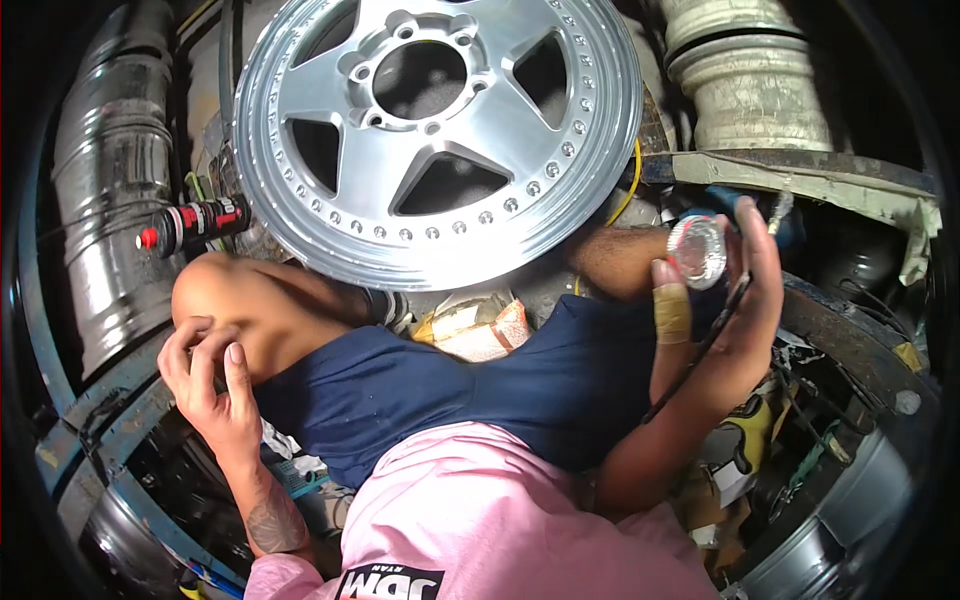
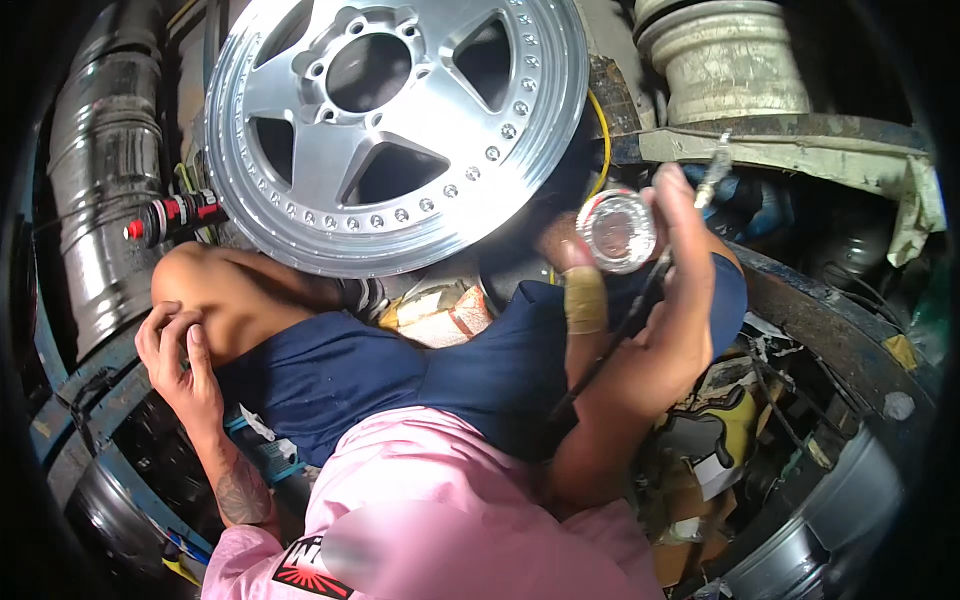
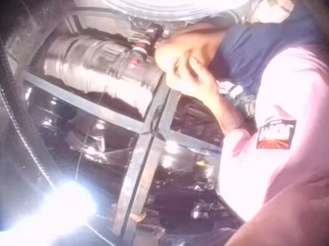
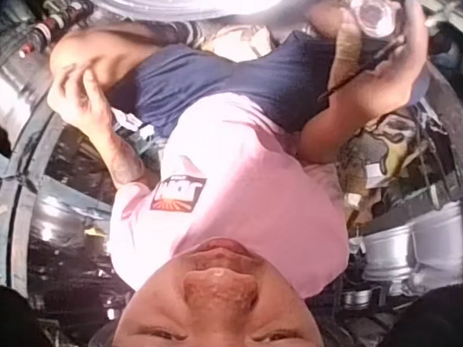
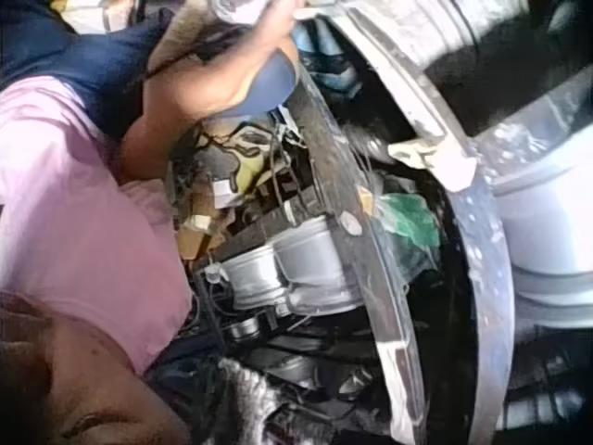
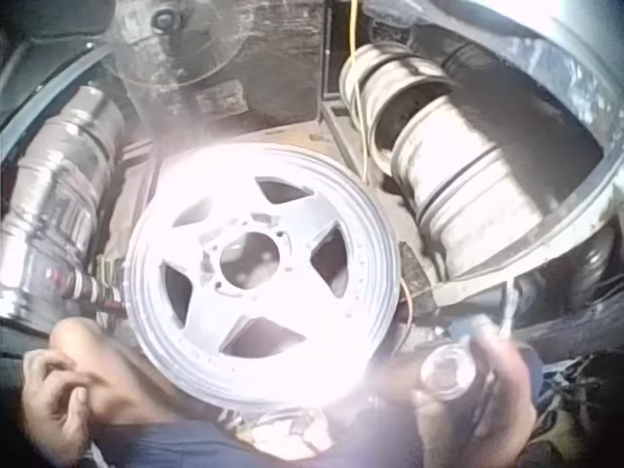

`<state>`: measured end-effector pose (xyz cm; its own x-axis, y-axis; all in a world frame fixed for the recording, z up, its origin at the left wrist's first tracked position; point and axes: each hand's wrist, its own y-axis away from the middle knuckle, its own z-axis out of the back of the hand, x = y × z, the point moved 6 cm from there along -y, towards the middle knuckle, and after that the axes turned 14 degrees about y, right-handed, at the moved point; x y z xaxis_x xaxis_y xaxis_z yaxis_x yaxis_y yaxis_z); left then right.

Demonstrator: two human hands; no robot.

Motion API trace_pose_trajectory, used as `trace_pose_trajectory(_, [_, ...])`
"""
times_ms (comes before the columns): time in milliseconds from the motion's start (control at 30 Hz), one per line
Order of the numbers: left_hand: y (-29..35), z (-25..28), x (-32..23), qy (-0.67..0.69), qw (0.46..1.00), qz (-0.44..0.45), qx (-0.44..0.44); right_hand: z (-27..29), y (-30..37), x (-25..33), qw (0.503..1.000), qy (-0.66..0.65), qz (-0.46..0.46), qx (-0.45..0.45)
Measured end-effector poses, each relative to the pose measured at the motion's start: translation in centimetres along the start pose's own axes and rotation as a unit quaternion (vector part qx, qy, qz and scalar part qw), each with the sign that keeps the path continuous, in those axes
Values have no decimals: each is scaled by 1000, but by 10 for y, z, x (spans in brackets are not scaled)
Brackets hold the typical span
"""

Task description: The person applies a metallic substance from a small lid to the individual bolts on the outer edge of a wheel rim using a thin brush. They pick up a spray can, shake it, and dispense more liquid into the lid before continuing to paint each bolt around the circumference of the rim.

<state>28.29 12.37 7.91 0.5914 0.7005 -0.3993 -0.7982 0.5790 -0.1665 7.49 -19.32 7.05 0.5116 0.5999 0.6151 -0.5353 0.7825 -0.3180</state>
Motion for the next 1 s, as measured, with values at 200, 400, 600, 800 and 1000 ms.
trace_pose_trajectory(200, [98, -9, 55, 96, 994, 47, -32, 17, -22, 10, 997, 13, 6, -73])
trace_pose_trajectory(400, [159, -12, 101, 239, 951, 50, -190, 16, -35, 7, 997, -24, 8, -76])
trace_pose_trajectory(600, [61, 42, 149, 180, 974, 70, -116, -1, -40, 20, 996, -22, 70, -44])
trace_pose_trajectory(800, [-25, 24, 172, 233, 949, 181, 108, -16, -41, 34, 993, -44, 103, -25])
trace_pose_trajectory(1000, [-35, 6, 167, 252, 938, 199, 127, -20, -33, 38, 996, -20, 87, 21])
